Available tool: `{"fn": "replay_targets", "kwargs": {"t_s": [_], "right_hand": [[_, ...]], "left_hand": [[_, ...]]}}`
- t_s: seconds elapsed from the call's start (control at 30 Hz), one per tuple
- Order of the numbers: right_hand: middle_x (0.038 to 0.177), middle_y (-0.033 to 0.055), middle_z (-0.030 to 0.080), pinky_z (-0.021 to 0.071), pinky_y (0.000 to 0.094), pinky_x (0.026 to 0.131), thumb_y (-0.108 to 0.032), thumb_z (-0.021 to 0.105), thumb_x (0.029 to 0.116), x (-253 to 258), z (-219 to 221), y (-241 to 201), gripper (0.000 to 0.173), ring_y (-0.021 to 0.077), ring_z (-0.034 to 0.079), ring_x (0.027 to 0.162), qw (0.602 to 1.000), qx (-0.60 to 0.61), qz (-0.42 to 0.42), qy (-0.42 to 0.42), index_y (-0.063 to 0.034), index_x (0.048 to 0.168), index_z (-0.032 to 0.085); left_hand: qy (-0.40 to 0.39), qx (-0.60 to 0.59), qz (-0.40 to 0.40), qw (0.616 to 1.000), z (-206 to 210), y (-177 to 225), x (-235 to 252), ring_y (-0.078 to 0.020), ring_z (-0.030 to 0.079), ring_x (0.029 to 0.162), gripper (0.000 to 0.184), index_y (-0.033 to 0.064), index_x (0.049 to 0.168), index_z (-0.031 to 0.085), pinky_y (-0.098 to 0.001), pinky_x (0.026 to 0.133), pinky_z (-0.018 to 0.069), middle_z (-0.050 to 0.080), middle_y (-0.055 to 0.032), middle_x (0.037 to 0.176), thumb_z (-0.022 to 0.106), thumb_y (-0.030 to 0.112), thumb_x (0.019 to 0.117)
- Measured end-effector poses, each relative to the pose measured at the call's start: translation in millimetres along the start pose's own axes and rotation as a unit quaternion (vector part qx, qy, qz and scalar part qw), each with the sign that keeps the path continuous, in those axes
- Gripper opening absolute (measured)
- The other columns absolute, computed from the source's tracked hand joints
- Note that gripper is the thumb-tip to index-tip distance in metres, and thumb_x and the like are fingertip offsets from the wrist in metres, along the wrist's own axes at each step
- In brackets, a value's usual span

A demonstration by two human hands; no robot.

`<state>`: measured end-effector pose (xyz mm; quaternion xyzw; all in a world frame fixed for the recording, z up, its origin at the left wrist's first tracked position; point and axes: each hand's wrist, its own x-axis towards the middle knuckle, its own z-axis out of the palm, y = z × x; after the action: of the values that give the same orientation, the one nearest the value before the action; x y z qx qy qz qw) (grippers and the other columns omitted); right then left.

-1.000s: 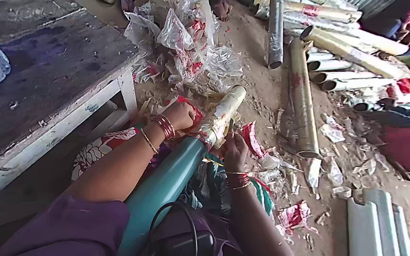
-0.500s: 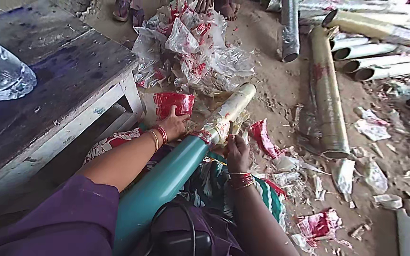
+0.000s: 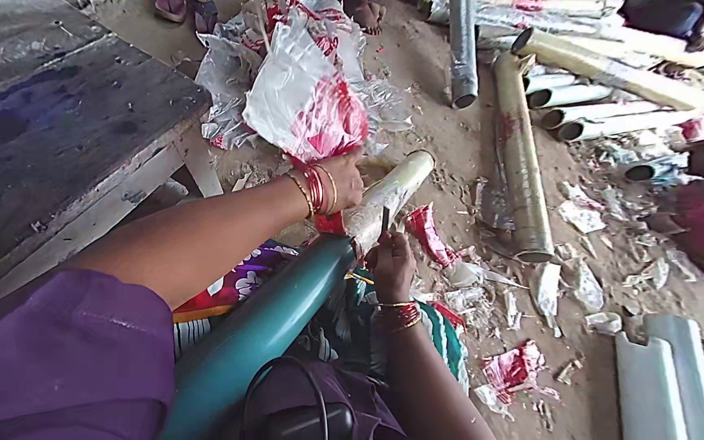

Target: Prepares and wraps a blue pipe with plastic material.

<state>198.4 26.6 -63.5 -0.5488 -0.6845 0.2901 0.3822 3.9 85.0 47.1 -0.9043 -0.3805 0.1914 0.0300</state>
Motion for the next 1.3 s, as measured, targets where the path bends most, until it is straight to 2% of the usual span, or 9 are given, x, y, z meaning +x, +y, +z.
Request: {"fn": "replay_targets", "kwargs": {"t_s": [0.1,0.23,0.37,0.5,0.63,0.93,1.07,1.2,1.3], "right_hand": [[0.062,0.0007,0.055,0.0488,0.0313,0.056,-0.018,0.047,0.1082,1,-7,0,0.028,0.0101,0.054,0.053,0.993,-0.029,0.088,-0.071,0.0001,0.099,0.066],[0.061,-0.0015,0.052,0.0428,0.03,0.057,-0.016,0.051,0.105,-5,-2,-20,0.027,0.0075,0.048,0.053,0.989,-0.036,0.124,-0.071,-0.0021,0.089,0.068],[0.061,-0.0019,0.056,0.0416,0.0277,0.057,-0.014,0.058,0.1025,-12,0,-37,0.019,0.0052,0.046,0.053,0.992,-0.043,0.106,-0.055,-0.0015,0.102,0.072],[0.064,0.0007,0.061,0.0445,0.0274,0.059,-0.01,0.06,0.1013,-20,8,-45,0.014,0.0056,0.051,0.054,0.994,-0.045,0.092,-0.034,0.0008,0.102,0.068],[0.064,0.0066,0.061,0.0482,0.0355,0.058,-0.009,0.058,0.1019,-16,26,-51,0.016,0.0146,0.055,0.055,0.995,-0.086,0.055,-0.009,0.003,0.098,0.067],[0.079,0.0117,0.068,0.0501,0.0399,0.065,-0.009,0.059,0.1026,0,34,-66,0.015,0.0181,0.06,0.064,0.983,-0.018,0.178,-0.04,0.0018,0.103,0.069],[0.075,0.0083,0.066,0.049,0.0333,0.062,-0.007,0.06,0.1015,-4,32,-73,0.014,0.0124,0.057,0.06,0.985,-0.045,0.162,-0.045,0.0019,0.1,0.07],[0.081,0.0146,0.067,0.0488,0.0467,0.067,-0.008,0.059,0.0991,7,31,-80,0.015,0.0249,0.061,0.071,0.977,-0.081,0.179,-0.079,0.0012,0.098,0.071],[0.078,0.0103,0.066,0.0491,0.0385,0.064,-0.01,0.062,0.1005,5,33,-79,0.014,0.0174,0.058,0.063,0.978,-0.074,0.184,-0.072,0.0001,0.099,0.072]], "left_hand": [[0.029,-0.071,-0.016,0.997,24,3,-10,-0.0394,0.063,0.119,0.018,0.0025,0.105,0.077,-0.0647,0.123,0.0151,0.074,-0.0162,0.106,0.066,-0.002,0.0916],[0.114,-0.137,-0.038,0.983,47,15,-29,-0.038,0.063,0.122,0.029,0.0093,0.107,0.078,-0.0696,0.121,0.0105,0.075,-0.0131,0.101,0.073,0.035,0.0943],[0.257,-0.151,-0.071,0.952,69,24,-23,-0.0394,0.066,0.117,0.031,0.0045,0.079,0.074,-0.0684,0.12,0.017,0.075,-0.0128,0.085,0.062,0.024,0.0994],[0.305,-0.179,-0.075,0.932,77,26,-24,-0.0373,0.069,0.114,0.025,0.0045,0.075,0.074,-0.0682,0.12,0.0182,0.076,-0.0119,0.084,0.064,0.016,0.0951],[0.311,-0.21,-0.109,0.921,79,30,-25,-0.038,0.07,0.112,0.02,0.0038,0.078,0.076,-0.0722,0.116,0.0199,0.077,-0.0132,0.088,0.065,0.012,0.0925],[0.223,-0.272,-0.185,0.917,70,37,-30,-0.0365,0.069,0.109,0.02,0.0049,0.089,0.078,-0.0713,0.114,0.0211,0.076,-0.0149,0.099,0.061,0.014,0.0962],[0.19,-0.299,-0.208,0.912,65,31,-31,-0.0352,0.068,0.112,0.022,0.0059,0.092,0.079,-0.071,0.113,0.0223,0.076,-0.0135,0.102,0.062,0.02,0.0982],[0.161,-0.332,-0.23,0.901,60,36,-31,-0.0359,0.066,0.116,0.021,0.0052,0.096,0.078,-0.0702,0.115,0.0202,0.075,-0.0151,0.106,0.06,0.015,0.0984],[0.151,-0.342,-0.261,0.89,57,33,-31,-0.0343,0.067,0.115,0.023,0.0077,0.097,0.078,-0.068,0.113,0.0245,0.076,-0.0137,0.107,0.061,0.023,0.0997]]}}
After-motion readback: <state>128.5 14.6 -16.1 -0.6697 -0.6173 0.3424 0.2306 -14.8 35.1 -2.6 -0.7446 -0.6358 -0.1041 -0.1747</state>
